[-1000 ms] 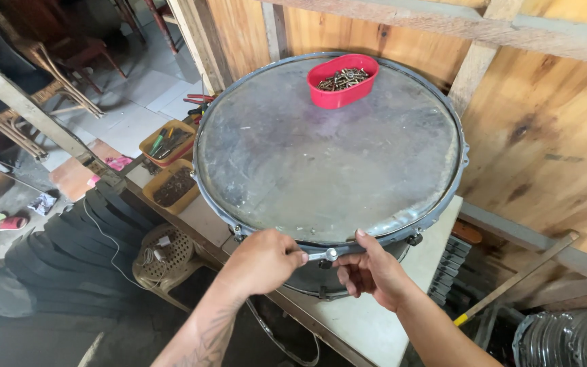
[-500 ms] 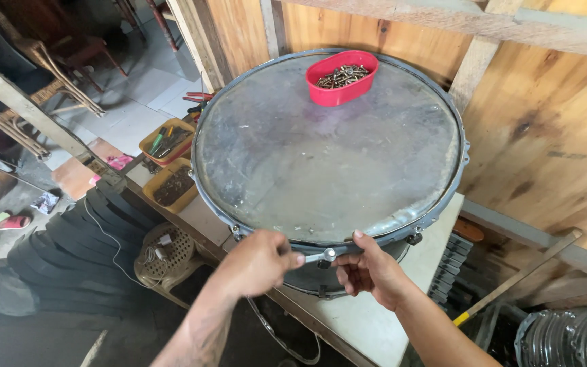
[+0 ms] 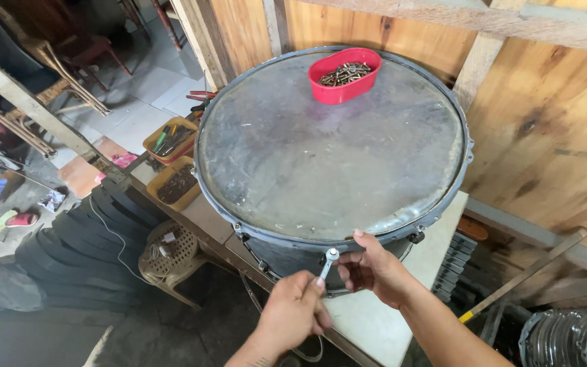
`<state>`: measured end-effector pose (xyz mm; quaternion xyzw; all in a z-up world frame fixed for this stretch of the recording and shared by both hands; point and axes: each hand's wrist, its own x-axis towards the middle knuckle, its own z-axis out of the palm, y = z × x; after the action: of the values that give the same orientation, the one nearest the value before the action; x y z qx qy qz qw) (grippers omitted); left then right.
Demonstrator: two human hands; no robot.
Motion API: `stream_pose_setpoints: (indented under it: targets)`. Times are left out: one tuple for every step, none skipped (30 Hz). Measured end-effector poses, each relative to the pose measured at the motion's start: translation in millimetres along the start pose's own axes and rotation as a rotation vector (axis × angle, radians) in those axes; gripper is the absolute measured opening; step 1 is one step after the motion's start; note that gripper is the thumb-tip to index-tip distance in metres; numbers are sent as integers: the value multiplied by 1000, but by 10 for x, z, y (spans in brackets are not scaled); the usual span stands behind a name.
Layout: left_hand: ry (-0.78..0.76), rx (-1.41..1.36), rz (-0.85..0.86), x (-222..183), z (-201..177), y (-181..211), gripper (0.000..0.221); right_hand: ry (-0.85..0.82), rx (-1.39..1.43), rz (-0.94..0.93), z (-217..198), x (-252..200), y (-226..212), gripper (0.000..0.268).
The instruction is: Repairing a drum by adjusting the tension rods around the rim using a wrench
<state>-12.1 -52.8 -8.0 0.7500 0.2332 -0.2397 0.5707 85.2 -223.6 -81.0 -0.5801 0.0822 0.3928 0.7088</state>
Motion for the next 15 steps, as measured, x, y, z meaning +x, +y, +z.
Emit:
stream_pose_setpoints:
  targets:
    - [-1,0,-1,100,121,-135,26,0,0,1,-10,2,0,80]
    - [-51,-205,69,198,241,-273,25,-22,-17,5,-18,6,3,76]
    - [-100,-412,140,296,361,-412,25,-46,-37,8,-24,9,3,75]
    - [-100,-414,140,300,419,-336,25,-46,-39,9,-25,16,-2,75]
    - [-155,-462,118,304,477,-262,25,13,-39,46,-25,24,-7,76]
    - [-210,-510,97,308,536,-187,26,72,-39,83,-25,31,-11,81]
    - [-209,-512,98,444,649,-233,26,72,-41,83,-8,-35,-81,81]
    - [-229,-616,175,579,762,-278,25,18,-61,94,9,-103,-150,81]
    - [-248,-719,251,712,871,-328,26,-36,-80,105,32,-171,-216,81]
    - [-248,-720,251,692,898,-313,26,-36,-82,106,23,-184,-233,81]
    - [-182,-684,257,676,929,-289,26,-73,-101,150,10,-196,-258,81]
    - [-117,-647,263,662,961,-264,26,-111,-121,195,-6,-208,-284,82]
    - [-116,-651,263,579,918,-248,26,-111,-124,197,-53,-159,-225,82]
    - [-40,-490,277,496,875,-230,25,-203,-46,183,-101,-110,-169,81]
    - [37,-325,295,424,807,-195,26,-296,33,162,-135,-45,-134,79]
